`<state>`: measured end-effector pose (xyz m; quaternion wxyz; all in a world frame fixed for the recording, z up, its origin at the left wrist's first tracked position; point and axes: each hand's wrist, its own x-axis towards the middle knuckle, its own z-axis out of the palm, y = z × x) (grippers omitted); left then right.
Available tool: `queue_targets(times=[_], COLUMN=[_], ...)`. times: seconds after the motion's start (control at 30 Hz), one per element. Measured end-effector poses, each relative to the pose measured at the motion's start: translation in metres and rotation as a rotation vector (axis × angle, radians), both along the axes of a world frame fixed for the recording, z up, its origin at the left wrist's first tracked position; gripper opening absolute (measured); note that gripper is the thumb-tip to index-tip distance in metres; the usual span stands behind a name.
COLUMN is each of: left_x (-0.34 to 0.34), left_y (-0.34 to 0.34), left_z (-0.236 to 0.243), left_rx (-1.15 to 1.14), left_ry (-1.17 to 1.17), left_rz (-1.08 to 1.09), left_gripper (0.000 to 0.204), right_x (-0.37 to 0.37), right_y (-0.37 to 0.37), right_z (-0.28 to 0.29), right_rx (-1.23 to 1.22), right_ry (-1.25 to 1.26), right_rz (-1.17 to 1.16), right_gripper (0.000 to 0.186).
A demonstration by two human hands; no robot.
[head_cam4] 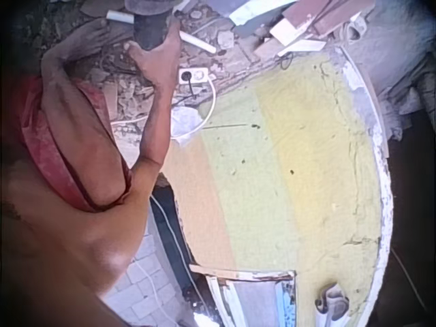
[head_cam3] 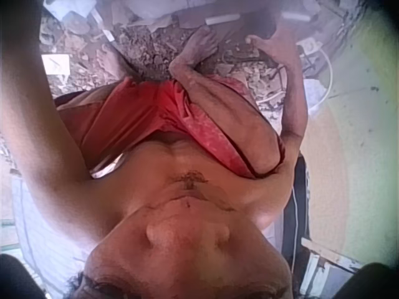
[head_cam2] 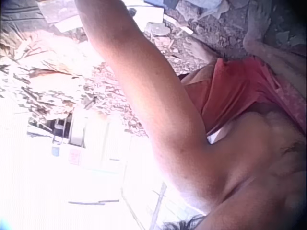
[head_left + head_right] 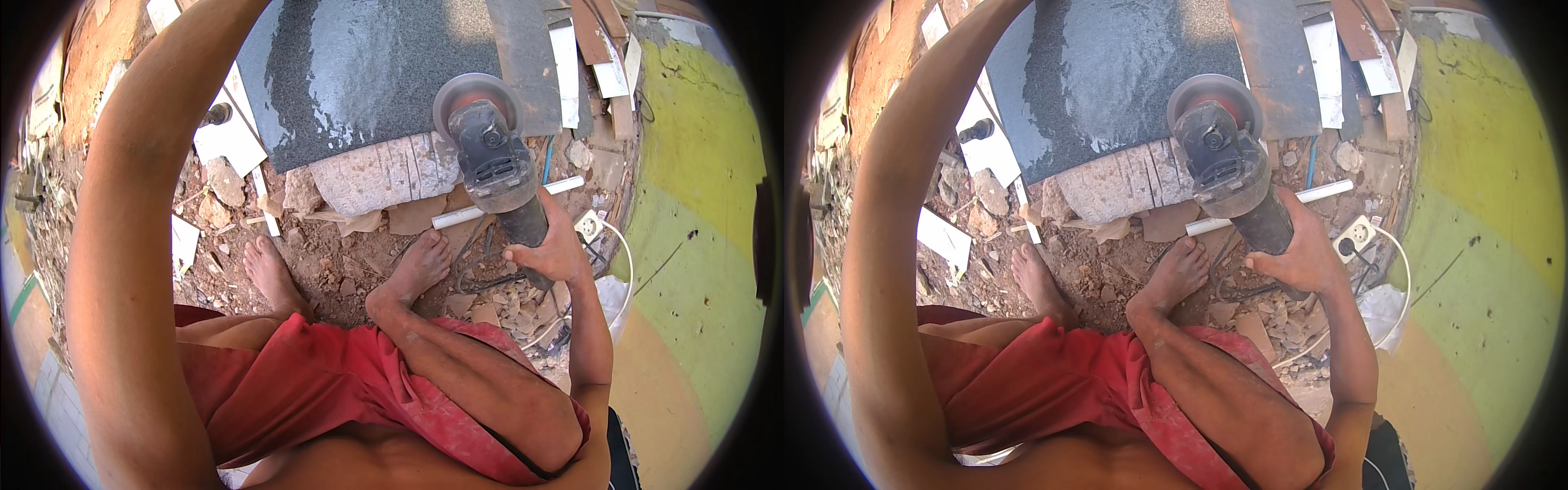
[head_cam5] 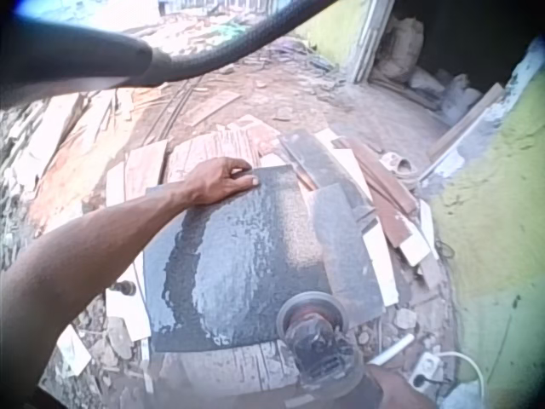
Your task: The person measures and marks a dark tile using a metal ruler and a small cylindrical object, then uses an angle grinder to cut the tile along the marked line.
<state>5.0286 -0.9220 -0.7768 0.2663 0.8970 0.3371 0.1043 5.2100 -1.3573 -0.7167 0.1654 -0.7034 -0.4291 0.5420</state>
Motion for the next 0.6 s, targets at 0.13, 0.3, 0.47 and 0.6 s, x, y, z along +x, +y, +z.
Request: queue_targets(times=[0.13, 0.3, 0.47, 0.6], left_x=[-0.0003, 0.0, -0.0009, -0.0007], left_y=[-0.0006, -0.0021, -0.0032, 0.0001], left_z=[0.001, 0.0019, 0.0033, 0.0002], left_rx=[0.011, 0.008, -0.008, 0.003], left_ry=[0.012, 0.023, 0.009, 0.01], left_rz=[0.015, 0.03, 0.02, 0.017], left_gripper=[0.058, 0.059, 0.059, 0.059], right_x=[-0.0002, -0.0007, -0.0016, -0.0022], right_y=[0.0025, 0.0034, 0.0044, 0.0054], right_z=[0.0009, 0.0011, 0.0005, 0.0003], right_rx=[-0.012, -0.015, -0.008, -0.008], right_ry=[0.012, 0.003, 0.009, 0.009], right_rz=[0.003, 0.005, 0.012, 0.02], right_gripper=[0.095, 0.097, 0.099, 0.1])
